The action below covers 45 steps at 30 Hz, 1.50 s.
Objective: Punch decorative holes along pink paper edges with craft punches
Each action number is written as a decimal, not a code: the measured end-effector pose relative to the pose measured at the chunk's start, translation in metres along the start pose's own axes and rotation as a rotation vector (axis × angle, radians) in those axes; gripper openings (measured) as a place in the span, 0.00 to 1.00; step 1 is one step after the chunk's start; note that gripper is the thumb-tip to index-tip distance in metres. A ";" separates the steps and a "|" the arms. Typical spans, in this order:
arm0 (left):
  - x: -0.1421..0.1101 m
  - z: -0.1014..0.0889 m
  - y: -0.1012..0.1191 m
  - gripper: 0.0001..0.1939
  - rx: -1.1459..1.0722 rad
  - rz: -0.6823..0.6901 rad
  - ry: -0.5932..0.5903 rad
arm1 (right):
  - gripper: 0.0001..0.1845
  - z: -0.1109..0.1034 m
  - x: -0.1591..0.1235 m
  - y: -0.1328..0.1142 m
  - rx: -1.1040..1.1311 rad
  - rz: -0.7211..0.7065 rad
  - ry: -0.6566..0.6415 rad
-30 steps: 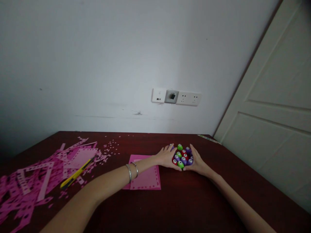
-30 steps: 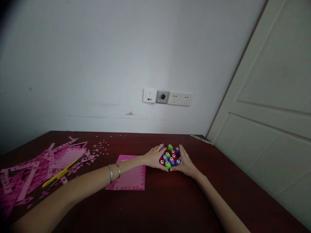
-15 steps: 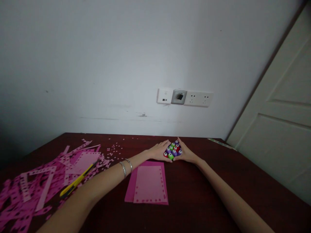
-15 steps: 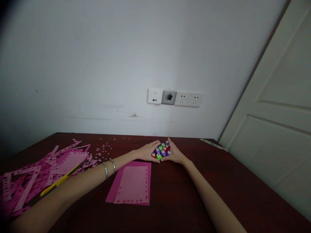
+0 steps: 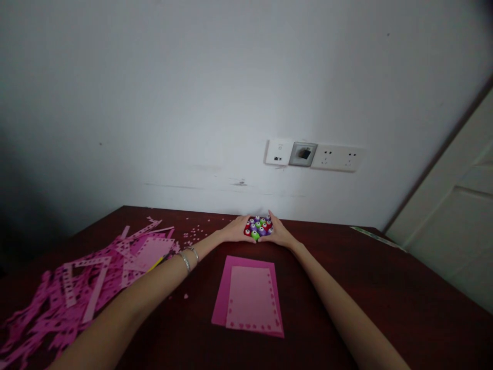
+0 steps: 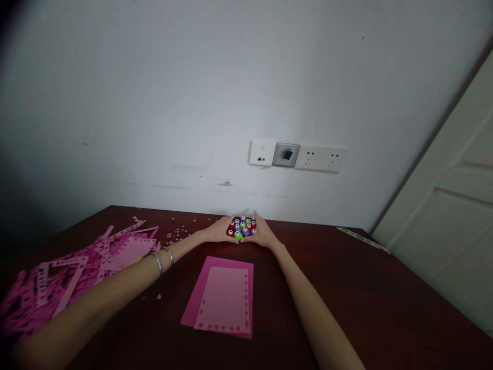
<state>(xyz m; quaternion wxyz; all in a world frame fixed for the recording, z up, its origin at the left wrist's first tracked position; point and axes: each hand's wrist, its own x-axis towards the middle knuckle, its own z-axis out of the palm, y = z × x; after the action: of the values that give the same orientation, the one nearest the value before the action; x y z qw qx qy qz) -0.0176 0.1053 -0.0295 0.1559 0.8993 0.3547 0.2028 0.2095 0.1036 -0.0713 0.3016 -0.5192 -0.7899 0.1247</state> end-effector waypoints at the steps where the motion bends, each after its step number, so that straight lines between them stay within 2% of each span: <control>1: -0.002 -0.003 -0.001 0.48 -0.004 -0.009 0.005 | 0.68 0.002 0.003 -0.002 -0.001 -0.004 0.002; 7: -0.011 -0.008 -0.003 0.47 -0.033 0.021 0.024 | 0.66 0.003 0.007 -0.009 -0.014 -0.008 0.016; 11: -0.018 -0.010 0.003 0.48 -0.019 -0.056 0.038 | 0.65 -0.005 -0.001 -0.011 -0.036 -0.012 0.029; 14: -0.030 -0.020 0.009 0.40 -0.010 -0.110 0.128 | 0.65 -0.017 -0.013 -0.014 -0.068 -0.038 0.037; 17: -0.052 -0.039 0.012 0.28 0.044 -0.121 0.248 | 0.63 -0.032 -0.030 -0.020 -0.094 -0.040 0.042; 20: -0.078 -0.061 0.014 0.16 0.052 -0.183 0.314 | 0.53 -0.047 -0.049 -0.031 -0.107 -0.046 0.084; 22: -0.096 -0.068 0.018 0.12 0.028 -0.248 0.315 | 0.39 -0.054 -0.062 -0.043 -0.113 -0.097 0.115; 25: -0.118 -0.063 0.029 0.08 -0.008 -0.293 0.215 | 0.18 -0.059 -0.084 -0.069 -0.107 -0.205 0.087; 27: -0.129 -0.052 0.041 0.09 -0.064 -0.334 0.118 | 0.13 -0.059 -0.102 -0.091 -0.095 -0.232 0.029; 31: -0.144 -0.034 0.070 0.22 -0.293 -0.539 0.010 | 0.14 -0.053 -0.144 -0.133 -0.105 -0.265 -0.145; 35: -0.154 -0.034 0.093 0.34 -0.617 -0.730 -0.062 | 0.29 -0.047 -0.178 -0.158 -0.131 -0.202 -0.237; 37: -0.156 -0.035 0.099 0.37 -0.729 -0.754 -0.066 | 0.35 -0.045 -0.187 -0.162 -0.144 -0.174 -0.253; 40: -0.156 -0.031 0.104 0.38 -0.837 -0.738 -0.058 | 0.34 -0.045 -0.190 -0.162 -0.161 -0.150 -0.234; 45: -0.147 -0.024 0.112 0.29 -0.916 -0.686 -0.068 | 0.30 -0.047 -0.186 -0.147 -0.167 -0.115 -0.218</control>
<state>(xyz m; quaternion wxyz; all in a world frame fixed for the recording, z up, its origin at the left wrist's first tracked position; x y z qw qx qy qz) -0.0627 -0.0733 0.0019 0.5978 0.5793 0.4972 0.2446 0.1802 -0.1320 -0.0235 0.1764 -0.4797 -0.8540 0.0969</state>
